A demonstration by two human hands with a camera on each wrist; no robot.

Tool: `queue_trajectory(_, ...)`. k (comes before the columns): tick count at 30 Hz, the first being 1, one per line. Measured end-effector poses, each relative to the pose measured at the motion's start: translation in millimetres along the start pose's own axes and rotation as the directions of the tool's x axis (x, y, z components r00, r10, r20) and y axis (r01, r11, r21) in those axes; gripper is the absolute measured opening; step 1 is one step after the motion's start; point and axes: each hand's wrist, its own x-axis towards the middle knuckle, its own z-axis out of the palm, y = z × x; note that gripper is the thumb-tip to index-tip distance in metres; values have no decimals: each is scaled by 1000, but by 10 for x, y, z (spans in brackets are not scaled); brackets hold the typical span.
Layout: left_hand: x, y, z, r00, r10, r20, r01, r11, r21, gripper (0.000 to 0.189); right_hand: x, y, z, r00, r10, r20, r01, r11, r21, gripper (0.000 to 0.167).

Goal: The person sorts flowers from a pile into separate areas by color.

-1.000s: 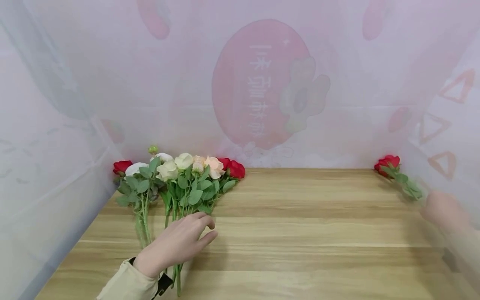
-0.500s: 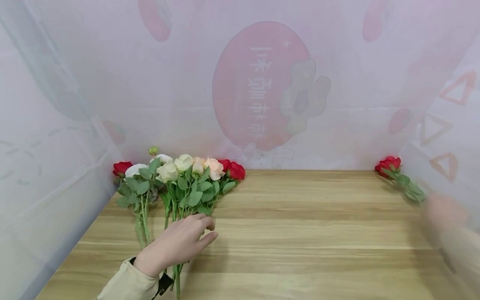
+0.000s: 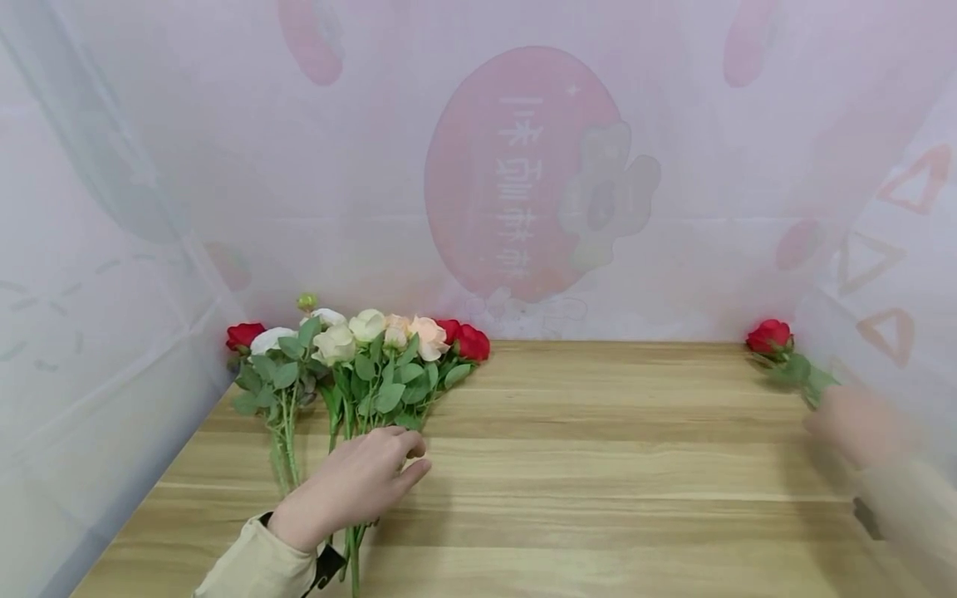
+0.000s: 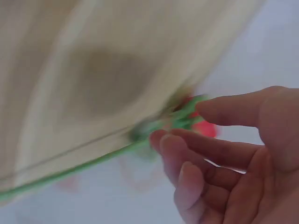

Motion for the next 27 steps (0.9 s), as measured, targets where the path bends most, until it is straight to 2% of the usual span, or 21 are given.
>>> queue_trajectory(3,18,-25,-7,999,-42,-31,42,999,0,7,1,-337,-28,998,-55,-30,56,998,22,38)
queue_trajectory(6,37,-62,-25,994,-86,-73,85,996,-23,6,-32,-714,-38,999,-39,-30,41,997,65,45)
queue_trajectory(11,60,-123,-41,982,-154,-106,147,987,-71,7,-195,-1294,-51,992,-83,-94,97,982,162,43)
queue_trajectory(15,72,-137,-31,978,-195,-70,188,978,-93,8,-340,-1681,-57,978,-140,-156,170,964,203,37)
queue_trajectory(21,75,-168,23,979,-201,-16,199,976,-88,9,-505,-2097,-27,972,-179,-154,218,930,297,25)
queue_trajectory(27,96,-198,75,980,-200,-2,199,976,-92,12,-507,-2336,11,969,-199,-147,243,881,407,23)
